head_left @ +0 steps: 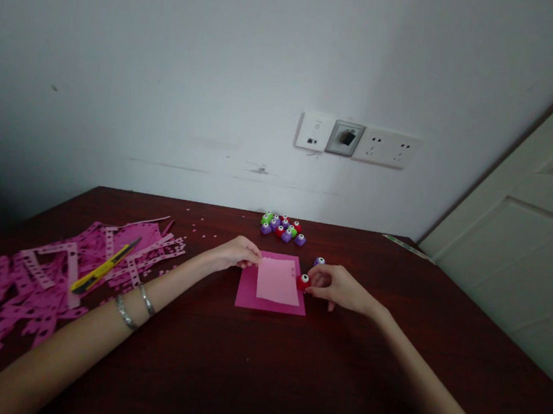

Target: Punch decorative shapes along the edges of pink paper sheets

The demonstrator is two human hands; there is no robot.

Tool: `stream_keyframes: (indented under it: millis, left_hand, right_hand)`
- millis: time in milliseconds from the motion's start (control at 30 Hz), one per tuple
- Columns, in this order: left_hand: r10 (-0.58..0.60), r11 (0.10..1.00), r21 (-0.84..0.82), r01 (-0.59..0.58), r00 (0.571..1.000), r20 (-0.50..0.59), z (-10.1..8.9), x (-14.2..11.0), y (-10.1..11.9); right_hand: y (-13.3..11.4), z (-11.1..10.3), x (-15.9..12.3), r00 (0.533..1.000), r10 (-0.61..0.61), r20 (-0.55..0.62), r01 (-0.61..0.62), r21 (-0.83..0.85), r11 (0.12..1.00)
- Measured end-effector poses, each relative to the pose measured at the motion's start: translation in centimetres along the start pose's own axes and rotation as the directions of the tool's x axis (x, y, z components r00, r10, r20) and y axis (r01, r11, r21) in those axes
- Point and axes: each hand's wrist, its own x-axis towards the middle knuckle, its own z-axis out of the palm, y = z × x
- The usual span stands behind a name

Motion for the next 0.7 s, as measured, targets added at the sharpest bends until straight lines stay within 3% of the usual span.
stream_keyframes:
  millis: [700]
  left_hand:
    - [-0.032, 0.999, -0.040, 0.031, 0.999, -0.008, 0.06, 0.42, -0.37]
  right_hand:
    - [-0.47, -0.08, -0.13, 1.000, 0.007, -0.005, -0.007, 0.021, 1.000]
